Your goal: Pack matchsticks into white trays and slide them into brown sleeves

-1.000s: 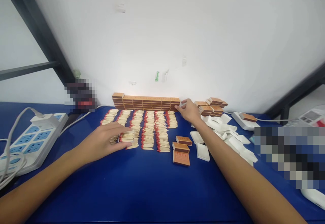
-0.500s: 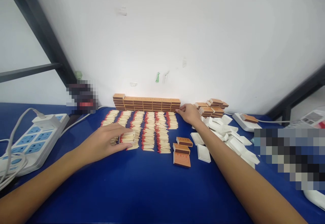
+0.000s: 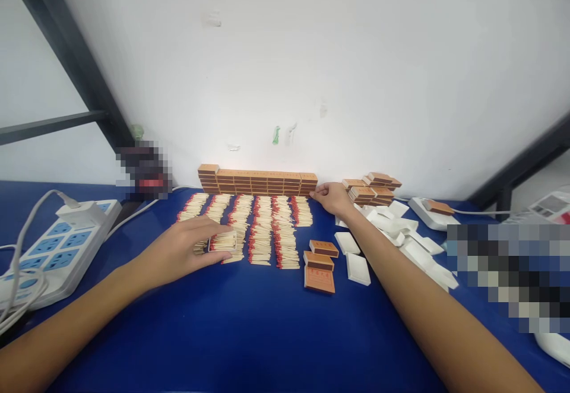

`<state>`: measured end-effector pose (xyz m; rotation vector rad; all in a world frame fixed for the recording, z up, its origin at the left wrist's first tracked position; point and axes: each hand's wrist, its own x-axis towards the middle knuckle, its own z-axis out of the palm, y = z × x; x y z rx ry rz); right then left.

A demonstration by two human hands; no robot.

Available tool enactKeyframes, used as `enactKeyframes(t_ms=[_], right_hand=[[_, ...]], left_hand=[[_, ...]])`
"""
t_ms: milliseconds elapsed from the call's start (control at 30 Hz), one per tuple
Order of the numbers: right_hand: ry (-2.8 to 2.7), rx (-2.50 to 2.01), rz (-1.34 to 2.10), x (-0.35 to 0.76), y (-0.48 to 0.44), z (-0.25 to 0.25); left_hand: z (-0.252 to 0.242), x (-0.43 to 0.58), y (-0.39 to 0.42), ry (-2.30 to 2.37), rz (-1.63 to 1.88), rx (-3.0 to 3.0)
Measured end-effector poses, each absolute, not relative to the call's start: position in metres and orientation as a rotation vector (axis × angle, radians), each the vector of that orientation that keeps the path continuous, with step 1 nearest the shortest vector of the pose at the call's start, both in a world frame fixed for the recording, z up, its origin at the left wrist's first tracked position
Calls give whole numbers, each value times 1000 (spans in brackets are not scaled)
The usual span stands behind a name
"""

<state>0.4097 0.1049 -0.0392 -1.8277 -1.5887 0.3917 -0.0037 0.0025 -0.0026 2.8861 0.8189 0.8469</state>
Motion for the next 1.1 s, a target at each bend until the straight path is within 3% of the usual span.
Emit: enactKeyframes(t_ms=[533,1100], right_hand=[[-1656,-1962,-142,410,49,-10],[-1718,-2012,-321,408,46,-8]], left_hand=[[37,-63,13,1248,606,2722],[1,-111,-12,1262,525,2601]])
